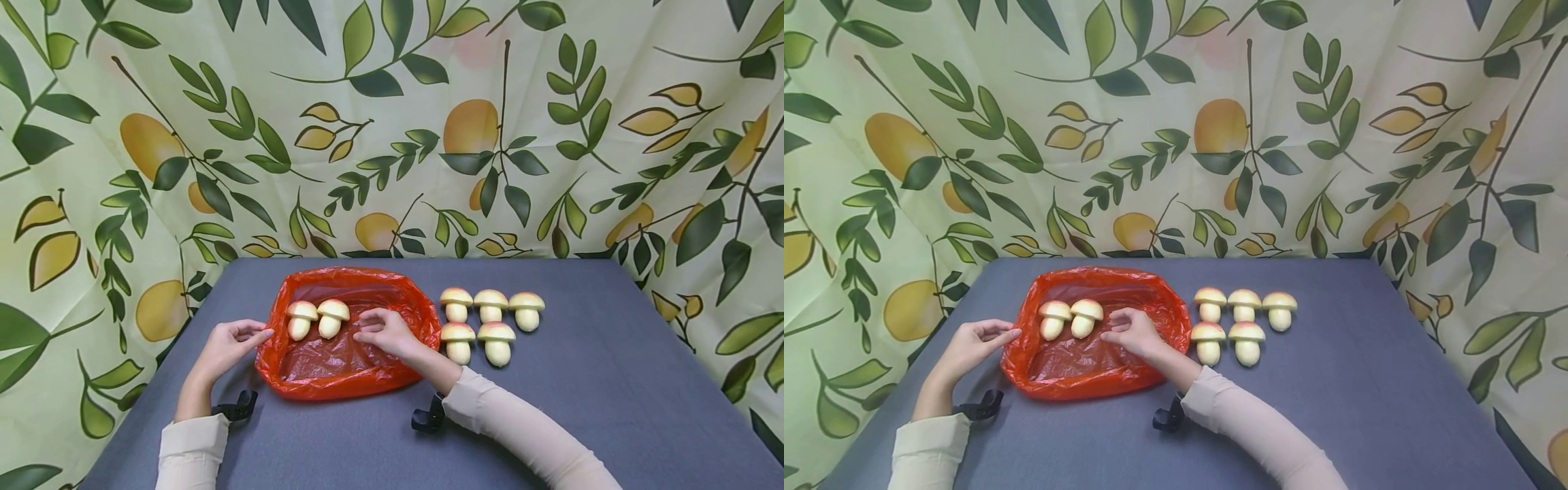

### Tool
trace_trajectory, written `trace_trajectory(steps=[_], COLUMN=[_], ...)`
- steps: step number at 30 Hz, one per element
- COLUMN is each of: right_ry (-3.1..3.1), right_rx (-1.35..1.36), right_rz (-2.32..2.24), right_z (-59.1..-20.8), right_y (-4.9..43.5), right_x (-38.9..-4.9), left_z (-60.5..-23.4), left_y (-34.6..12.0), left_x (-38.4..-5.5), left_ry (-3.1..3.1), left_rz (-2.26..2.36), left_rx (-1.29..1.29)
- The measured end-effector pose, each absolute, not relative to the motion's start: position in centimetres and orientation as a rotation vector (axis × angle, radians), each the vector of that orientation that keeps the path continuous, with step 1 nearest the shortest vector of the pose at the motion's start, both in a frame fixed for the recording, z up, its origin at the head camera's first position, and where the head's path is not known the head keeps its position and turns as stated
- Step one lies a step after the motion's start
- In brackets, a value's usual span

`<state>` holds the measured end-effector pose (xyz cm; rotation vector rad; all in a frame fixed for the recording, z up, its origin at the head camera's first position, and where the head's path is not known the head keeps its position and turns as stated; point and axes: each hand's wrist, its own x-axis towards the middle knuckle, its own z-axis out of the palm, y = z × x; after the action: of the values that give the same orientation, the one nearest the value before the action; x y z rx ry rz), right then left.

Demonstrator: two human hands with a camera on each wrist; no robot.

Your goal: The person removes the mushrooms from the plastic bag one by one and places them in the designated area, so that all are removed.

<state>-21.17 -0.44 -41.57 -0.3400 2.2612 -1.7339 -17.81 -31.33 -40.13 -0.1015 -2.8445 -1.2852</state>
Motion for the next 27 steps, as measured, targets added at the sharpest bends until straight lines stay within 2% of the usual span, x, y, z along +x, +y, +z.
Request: trace_trajectory(steps=[27], right_ry=[2.309], right_rx=[0.119], right_rz=[-1.858], right_z=[-43.1], right_y=[-6.1], right_x=[-23.2], left_z=[-40.2], left_y=[-31.3], left_x=[-17.9], left_ry=[-2.840], left_rz=[-1.293], left_rx=[-0.095])
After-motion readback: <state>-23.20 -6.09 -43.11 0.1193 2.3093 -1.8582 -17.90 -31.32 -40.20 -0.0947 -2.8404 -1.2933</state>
